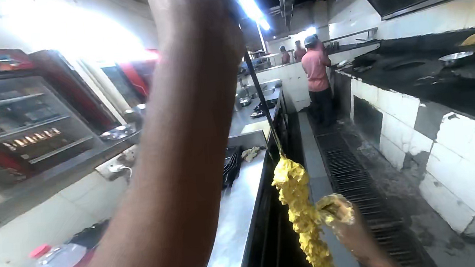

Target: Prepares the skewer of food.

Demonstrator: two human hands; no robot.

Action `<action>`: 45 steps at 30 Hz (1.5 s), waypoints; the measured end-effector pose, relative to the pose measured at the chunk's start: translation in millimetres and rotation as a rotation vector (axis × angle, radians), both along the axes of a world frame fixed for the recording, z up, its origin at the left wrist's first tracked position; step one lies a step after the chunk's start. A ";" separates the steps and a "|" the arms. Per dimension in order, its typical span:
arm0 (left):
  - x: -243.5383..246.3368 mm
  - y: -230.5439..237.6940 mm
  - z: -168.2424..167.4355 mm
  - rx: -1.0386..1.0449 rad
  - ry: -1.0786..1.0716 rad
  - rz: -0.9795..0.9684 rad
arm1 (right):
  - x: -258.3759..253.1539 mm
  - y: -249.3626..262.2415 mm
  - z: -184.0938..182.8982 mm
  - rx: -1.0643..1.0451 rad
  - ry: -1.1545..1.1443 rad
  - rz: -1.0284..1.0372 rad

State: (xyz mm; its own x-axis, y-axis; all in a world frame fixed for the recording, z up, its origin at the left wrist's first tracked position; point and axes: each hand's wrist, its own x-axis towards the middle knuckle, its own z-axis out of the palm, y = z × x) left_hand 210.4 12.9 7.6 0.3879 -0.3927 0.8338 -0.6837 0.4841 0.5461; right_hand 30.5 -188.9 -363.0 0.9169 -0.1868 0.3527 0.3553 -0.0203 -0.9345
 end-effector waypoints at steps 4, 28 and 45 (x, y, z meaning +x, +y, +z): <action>-21.0 -81.9 -36.7 -0.277 0.301 0.444 | 71.8 -7.6 -6.5 0.039 -0.089 -0.097; 389.4 -224.0 -147.4 -0.235 0.447 0.186 | 470.7 -127.3 -7.7 0.079 -0.132 -0.202; 686.0 -322.5 -243.1 -0.154 0.567 -0.128 | 655.0 -251.2 -89.1 0.416 0.298 -0.579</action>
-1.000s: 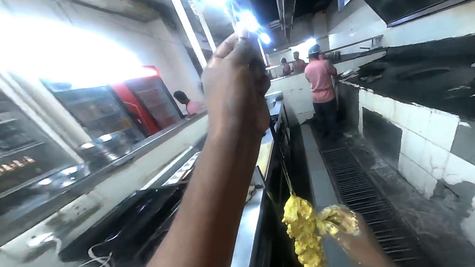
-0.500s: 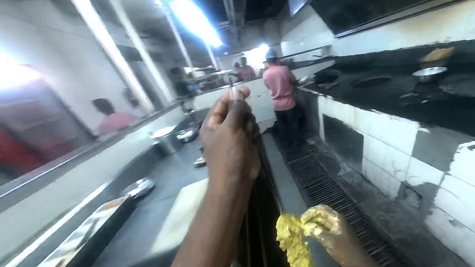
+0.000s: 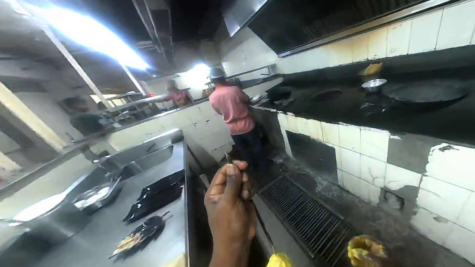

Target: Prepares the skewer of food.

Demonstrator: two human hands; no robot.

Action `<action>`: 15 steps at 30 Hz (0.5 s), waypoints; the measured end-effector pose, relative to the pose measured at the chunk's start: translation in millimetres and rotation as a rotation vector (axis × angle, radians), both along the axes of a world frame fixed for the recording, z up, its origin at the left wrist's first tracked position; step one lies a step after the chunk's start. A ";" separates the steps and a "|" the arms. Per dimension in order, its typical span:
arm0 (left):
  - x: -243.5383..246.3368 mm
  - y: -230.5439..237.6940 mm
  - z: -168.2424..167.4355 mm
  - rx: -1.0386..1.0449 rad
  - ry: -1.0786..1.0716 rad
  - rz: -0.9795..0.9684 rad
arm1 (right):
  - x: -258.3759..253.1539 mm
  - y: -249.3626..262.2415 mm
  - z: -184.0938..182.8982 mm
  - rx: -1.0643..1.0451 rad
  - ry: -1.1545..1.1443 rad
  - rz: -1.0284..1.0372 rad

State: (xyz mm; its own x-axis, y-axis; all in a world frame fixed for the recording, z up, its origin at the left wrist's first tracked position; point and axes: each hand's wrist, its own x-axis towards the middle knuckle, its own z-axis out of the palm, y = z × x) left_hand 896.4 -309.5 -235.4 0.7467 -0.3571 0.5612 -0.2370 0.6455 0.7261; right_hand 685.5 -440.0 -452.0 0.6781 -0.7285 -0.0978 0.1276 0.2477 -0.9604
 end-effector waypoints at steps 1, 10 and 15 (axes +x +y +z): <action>14.8 -8.1 -5.3 -0.002 0.001 -0.014 | 7.9 -11.7 -8.4 0.019 0.014 -0.027; 137.1 -90.5 -19.4 0.023 -0.069 -0.169 | 142.0 -115.6 -17.0 0.045 -0.016 -0.085; 206.2 -130.1 -15.6 -0.028 -0.091 -0.277 | 244.6 -149.3 2.3 -0.040 -0.061 0.230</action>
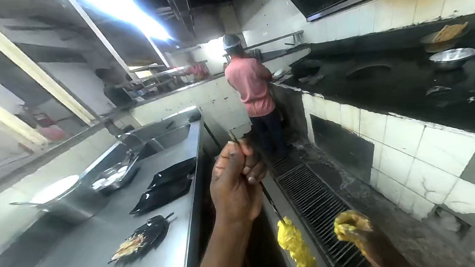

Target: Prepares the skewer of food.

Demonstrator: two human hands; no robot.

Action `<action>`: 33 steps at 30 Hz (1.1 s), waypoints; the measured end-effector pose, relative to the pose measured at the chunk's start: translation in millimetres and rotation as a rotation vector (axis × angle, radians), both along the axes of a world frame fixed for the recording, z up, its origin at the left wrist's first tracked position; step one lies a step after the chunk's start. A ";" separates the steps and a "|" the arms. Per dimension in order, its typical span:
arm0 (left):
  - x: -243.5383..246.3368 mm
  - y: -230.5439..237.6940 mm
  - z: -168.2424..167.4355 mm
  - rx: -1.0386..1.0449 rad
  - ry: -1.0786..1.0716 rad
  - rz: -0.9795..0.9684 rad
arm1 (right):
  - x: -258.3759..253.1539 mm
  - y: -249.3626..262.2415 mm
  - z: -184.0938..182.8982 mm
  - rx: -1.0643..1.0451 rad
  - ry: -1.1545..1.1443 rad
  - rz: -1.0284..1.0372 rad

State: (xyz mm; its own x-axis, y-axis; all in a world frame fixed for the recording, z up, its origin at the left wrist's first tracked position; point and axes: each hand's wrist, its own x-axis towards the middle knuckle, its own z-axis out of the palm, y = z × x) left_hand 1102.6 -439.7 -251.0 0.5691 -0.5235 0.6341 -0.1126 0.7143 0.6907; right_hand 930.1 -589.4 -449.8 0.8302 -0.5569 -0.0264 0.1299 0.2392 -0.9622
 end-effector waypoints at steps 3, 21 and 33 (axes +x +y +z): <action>35.1 -25.1 -0.9 -0.014 -0.002 -0.006 | 48.7 -11.8 15.3 -0.067 -0.061 0.137; 196.6 -170.1 -2.8 -0.034 0.091 -0.136 | 236.7 -83.6 5.5 -0.340 -0.006 -0.217; 239.0 -203.8 -3.0 -0.087 0.103 -0.272 | 241.3 -143.7 -0.2 0.277 0.109 -0.129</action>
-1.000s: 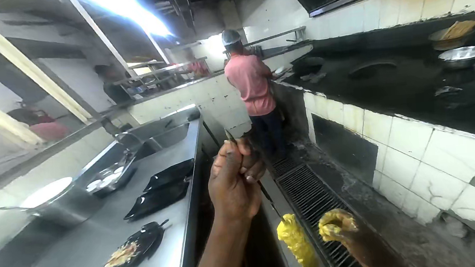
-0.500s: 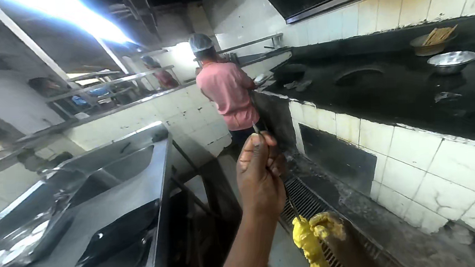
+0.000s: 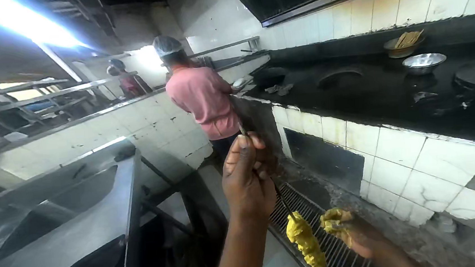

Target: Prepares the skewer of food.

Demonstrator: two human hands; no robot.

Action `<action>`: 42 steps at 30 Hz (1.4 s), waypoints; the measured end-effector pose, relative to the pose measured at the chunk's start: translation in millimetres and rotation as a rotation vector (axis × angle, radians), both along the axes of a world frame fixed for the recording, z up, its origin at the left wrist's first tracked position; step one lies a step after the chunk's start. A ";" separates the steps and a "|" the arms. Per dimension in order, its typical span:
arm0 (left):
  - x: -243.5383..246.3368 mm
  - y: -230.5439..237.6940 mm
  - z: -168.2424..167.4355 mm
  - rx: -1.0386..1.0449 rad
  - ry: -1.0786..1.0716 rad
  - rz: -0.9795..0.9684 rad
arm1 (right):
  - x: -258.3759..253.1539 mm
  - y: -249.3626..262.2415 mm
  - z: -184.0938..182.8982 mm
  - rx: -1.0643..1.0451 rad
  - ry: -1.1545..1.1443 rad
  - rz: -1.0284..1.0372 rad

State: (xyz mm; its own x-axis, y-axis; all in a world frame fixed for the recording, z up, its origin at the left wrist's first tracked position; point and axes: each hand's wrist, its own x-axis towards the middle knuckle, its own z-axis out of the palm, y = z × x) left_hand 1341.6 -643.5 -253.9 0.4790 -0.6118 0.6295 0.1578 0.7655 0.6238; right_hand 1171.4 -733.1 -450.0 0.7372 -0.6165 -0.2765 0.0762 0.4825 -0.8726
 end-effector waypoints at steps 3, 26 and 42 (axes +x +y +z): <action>10.7 -7.5 2.3 0.012 0.000 -0.003 | 0.0 -4.8 1.9 0.009 0.103 0.008; 5.0 -16.0 20.1 0.003 0.069 0.319 | 41.5 6.0 42.2 -0.827 0.100 0.135; 6.6 13.7 11.7 -0.088 -0.006 -0.026 | 27.2 -2.6 38.7 -0.385 -0.075 -0.068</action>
